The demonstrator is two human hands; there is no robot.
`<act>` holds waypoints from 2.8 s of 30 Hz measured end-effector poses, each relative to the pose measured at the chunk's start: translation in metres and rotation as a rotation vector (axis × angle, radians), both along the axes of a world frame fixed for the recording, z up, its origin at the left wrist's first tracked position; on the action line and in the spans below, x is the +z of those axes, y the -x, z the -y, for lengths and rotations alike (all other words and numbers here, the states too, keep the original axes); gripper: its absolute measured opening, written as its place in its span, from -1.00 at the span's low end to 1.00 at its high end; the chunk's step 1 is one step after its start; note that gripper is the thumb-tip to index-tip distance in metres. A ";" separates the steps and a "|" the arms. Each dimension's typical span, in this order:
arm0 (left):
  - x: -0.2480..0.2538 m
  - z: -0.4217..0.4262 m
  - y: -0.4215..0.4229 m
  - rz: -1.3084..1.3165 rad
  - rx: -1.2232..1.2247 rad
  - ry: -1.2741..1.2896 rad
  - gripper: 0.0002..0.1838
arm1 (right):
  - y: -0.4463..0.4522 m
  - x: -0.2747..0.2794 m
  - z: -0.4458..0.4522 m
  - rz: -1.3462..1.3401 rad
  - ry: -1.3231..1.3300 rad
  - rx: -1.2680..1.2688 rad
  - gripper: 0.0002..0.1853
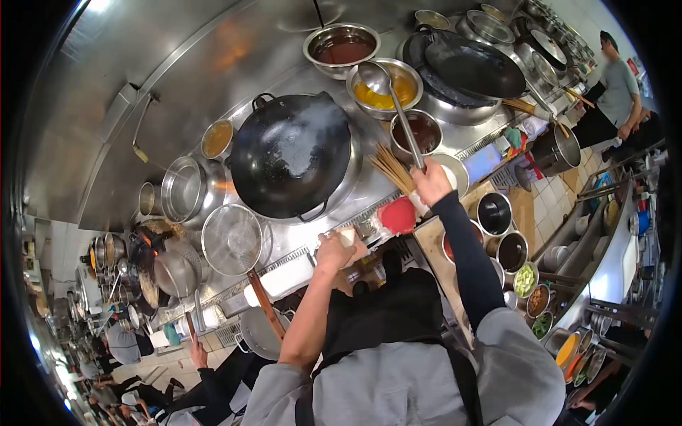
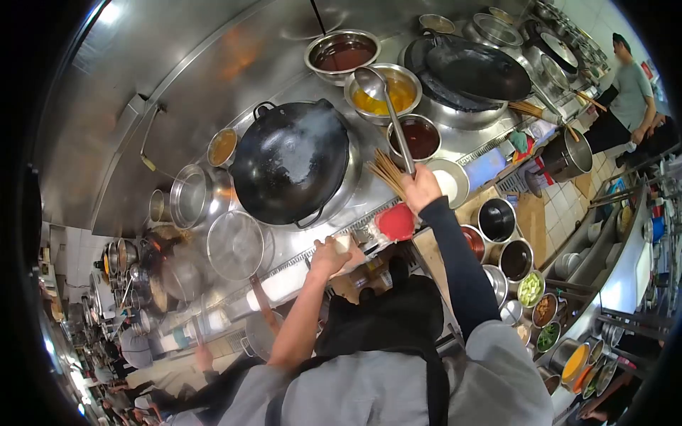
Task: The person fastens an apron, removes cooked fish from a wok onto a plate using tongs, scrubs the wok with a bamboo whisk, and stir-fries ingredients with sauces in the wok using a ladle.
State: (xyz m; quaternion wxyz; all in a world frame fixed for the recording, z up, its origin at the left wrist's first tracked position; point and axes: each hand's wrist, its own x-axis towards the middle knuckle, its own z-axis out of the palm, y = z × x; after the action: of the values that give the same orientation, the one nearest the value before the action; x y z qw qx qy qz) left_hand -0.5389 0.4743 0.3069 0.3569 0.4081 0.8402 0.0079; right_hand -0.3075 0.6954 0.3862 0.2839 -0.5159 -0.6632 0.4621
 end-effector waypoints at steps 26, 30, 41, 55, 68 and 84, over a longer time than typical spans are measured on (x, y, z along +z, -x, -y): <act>0.041 0.006 0.035 -0.219 0.033 -0.887 -0.82 | -0.035 0.028 0.004 -0.774 0.813 0.017 -0.80; -0.002 -0.006 0.057 -0.258 -0.015 -0.866 -0.80 | -0.014 0.043 0.050 -0.715 0.940 0.089 -0.82; 0.050 0.073 0.033 0.101 0.158 -0.777 -0.70 | 0.009 0.064 0.160 -0.330 0.336 -0.162 -0.80; 0.029 0.111 0.023 0.405 0.081 -0.506 -0.82 | -0.083 0.057 0.118 -0.191 0.585 -0.194 -0.86; 0.053 0.003 0.074 0.009 -0.073 -0.853 -0.80 | -0.112 0.075 0.092 -1.097 1.081 -0.220 -0.71; 0.035 -0.005 0.084 0.115 0.044 -0.711 -0.90 | -0.052 0.092 0.139 -0.914 0.973 -0.163 -0.74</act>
State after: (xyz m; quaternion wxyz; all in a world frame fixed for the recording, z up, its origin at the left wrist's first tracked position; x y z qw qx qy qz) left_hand -0.6232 0.4795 0.3415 0.2391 0.4874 0.7722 0.3303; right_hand -0.2554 0.5564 0.4780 0.3054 -0.3860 -0.1514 0.8572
